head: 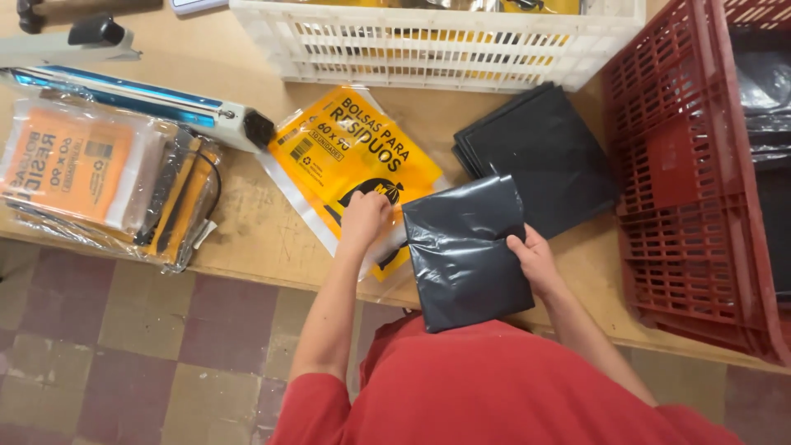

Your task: The person repeatedly places folded black trash bags into yellow and black labeled packaging sleeves, seals them with a heat sealer, and places the finished packages into a white basket. The process is repeated multiple times throughout the clip.

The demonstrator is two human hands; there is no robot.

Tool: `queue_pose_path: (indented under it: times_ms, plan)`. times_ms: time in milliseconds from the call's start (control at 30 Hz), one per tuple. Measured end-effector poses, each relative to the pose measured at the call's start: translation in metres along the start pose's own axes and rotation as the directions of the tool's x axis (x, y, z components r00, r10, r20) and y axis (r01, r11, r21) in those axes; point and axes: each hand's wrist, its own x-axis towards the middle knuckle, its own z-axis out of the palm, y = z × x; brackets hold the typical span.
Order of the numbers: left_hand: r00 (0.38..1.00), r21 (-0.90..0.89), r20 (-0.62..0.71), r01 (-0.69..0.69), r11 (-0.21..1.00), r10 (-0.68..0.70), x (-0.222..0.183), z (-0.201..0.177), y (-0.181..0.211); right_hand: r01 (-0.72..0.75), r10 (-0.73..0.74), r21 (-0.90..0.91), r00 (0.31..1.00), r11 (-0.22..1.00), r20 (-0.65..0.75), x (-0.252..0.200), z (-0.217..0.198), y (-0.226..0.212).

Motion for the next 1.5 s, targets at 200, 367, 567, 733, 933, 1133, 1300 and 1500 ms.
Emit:
queue_pose_path:
  times_ms: [200,367,567,733,933,1133,1300,1500]
  plan:
    - [0.997,-0.121,0.035,0.075,0.990,-0.072,0.000,-0.012,-0.006,-0.024,0.024,0.017,0.999,1.000,-0.037,-0.019,0.004,0.010]
    - [0.990,-0.221,0.057,0.137,0.966,-0.128,-0.008,-0.024,0.004,-0.009,0.013,0.047,0.995,0.999,-0.098,-0.027,-0.003,0.014]
    - [0.999,-0.133,-0.001,0.046,0.990,-0.046,-0.011,-0.019,0.005,-0.008,0.014,0.081,0.997,0.997,-0.077,-0.027,-0.008,0.019]
    - [0.977,-0.227,-0.203,0.013,0.974,-0.061,-0.020,-0.010,0.007,0.005,0.004,0.089,0.995,0.996,-0.096,-0.026,0.004,0.026]
    - [0.950,-0.322,-0.266,0.074,0.944,-0.165,-0.031,-0.012,0.015,-0.009,0.015,0.086,0.997,0.996,-0.074,-0.030,0.020,0.026]
    - [0.938,-0.401,-0.273,0.092,0.911,-0.215,-0.021,0.003,0.000,-0.009,0.013,0.071,0.998,0.997,-0.057,-0.034,0.043,0.012]
    - [0.930,-0.431,-0.366,-0.134,0.892,-0.037,-0.031,-0.001,0.001,0.017,-0.014,0.042,0.997,0.999,-0.072,-0.022,0.065,0.027]
    - [0.951,-0.277,-0.307,-0.120,0.953,0.030,-0.027,0.019,-0.001,0.016,0.011,-0.112,0.971,0.994,0.237,0.010,0.104,0.027]
